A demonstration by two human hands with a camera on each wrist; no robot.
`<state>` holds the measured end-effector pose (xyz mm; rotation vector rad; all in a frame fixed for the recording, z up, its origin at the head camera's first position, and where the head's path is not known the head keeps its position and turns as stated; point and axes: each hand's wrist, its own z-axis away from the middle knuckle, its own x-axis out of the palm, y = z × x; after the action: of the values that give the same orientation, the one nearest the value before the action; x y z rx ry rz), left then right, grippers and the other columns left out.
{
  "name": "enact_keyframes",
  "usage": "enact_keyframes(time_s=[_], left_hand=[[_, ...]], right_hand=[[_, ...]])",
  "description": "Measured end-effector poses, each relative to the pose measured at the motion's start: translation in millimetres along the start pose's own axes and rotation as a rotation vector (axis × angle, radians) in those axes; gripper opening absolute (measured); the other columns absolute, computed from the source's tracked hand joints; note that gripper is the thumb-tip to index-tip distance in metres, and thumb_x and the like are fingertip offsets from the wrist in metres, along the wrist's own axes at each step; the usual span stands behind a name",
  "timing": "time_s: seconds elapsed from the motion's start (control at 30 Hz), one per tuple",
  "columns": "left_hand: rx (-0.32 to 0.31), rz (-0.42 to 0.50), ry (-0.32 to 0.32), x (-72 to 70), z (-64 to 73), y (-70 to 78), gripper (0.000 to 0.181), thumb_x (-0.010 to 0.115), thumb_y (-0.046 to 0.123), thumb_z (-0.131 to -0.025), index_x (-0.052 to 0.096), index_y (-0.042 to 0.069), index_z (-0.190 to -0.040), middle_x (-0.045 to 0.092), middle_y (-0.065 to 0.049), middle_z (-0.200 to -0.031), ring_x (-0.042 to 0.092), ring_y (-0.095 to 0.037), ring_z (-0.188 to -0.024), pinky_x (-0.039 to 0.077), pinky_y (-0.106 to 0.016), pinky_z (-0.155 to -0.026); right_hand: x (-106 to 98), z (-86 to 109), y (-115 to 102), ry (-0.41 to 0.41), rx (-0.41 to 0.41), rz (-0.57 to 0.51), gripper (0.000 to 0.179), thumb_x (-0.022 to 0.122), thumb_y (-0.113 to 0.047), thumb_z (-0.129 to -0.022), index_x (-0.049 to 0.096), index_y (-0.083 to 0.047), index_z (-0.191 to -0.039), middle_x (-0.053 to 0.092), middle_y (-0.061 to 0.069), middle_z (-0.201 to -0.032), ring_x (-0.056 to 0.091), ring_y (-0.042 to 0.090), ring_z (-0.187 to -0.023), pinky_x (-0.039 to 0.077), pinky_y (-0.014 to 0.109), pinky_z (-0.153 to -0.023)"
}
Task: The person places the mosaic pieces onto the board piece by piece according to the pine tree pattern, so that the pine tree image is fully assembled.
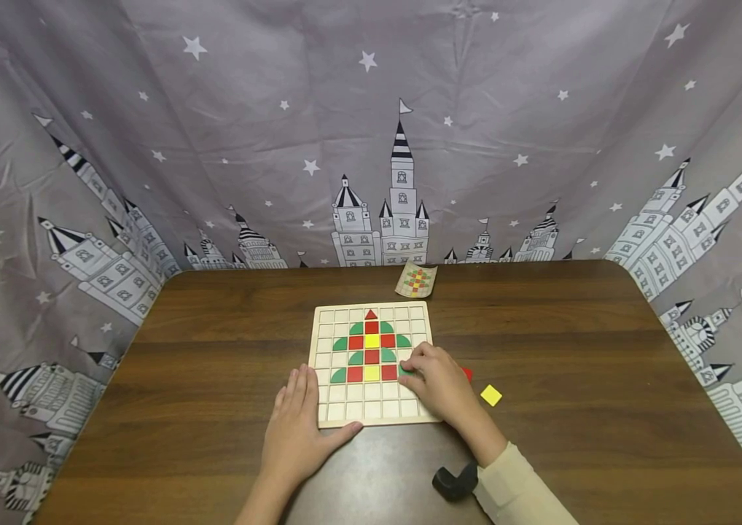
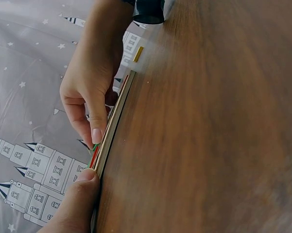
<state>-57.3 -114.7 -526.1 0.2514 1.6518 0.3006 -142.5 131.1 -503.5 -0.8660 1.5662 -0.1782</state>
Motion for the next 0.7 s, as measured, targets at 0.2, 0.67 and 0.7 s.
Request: enact_keyframes(time_s=[0.2,0.67,0.7], left_hand=[[0.001,-0.008,0.001,0.7,0.3,-0.4,0.127,0.049,0.091,-0.071,0.024,0.0,-0.156,0.023,-0.016,-0.164,0.019,-0.031,-0.154,0.022,-0.047,-0.124],[0.002,0.001,0.006,-0.2,1.0,0.0,0.126,0.051,0.09,-0.072,0.025,0.0,-0.156,0.024,-0.016,-0.164,0.019,-0.032,-0.154,0.023,-0.048,-0.124],[0.002,0.002,0.006,-0.4,0.9,-0.2,0.126,0.051,0.09,-0.072,0.025,0.0,-0.156,0.024,-0.016,-0.164,0.019,-0.032,-0.154,0.023,-0.048,-0.124]], right_hand=[[0.2,0.2,0.1,0.008,-0.003,0.004,0.021,0.082,-0.023,-0.082,0.08,-0.015,-0.101,0.061,-0.011,-0.093,0.056,0.009,-0.086,0.049,0.029,-0.072],[-8.6,8.3,-0.2,-0.01,-0.008,0.097,0.024,0.078,-0.026,-0.085,0.079,-0.018,-0.108,0.062,-0.012,-0.091,0.05,0.006,-0.081,0.044,0.024,-0.065],[-11.4,9.7,0.9,-0.006,-0.006,0.093,0.024,0.078,-0.026,-0.086,0.078,-0.018,-0.109,0.062,-0.011,-0.091,0.049,0.007,-0.08,0.042,0.023,-0.064]])
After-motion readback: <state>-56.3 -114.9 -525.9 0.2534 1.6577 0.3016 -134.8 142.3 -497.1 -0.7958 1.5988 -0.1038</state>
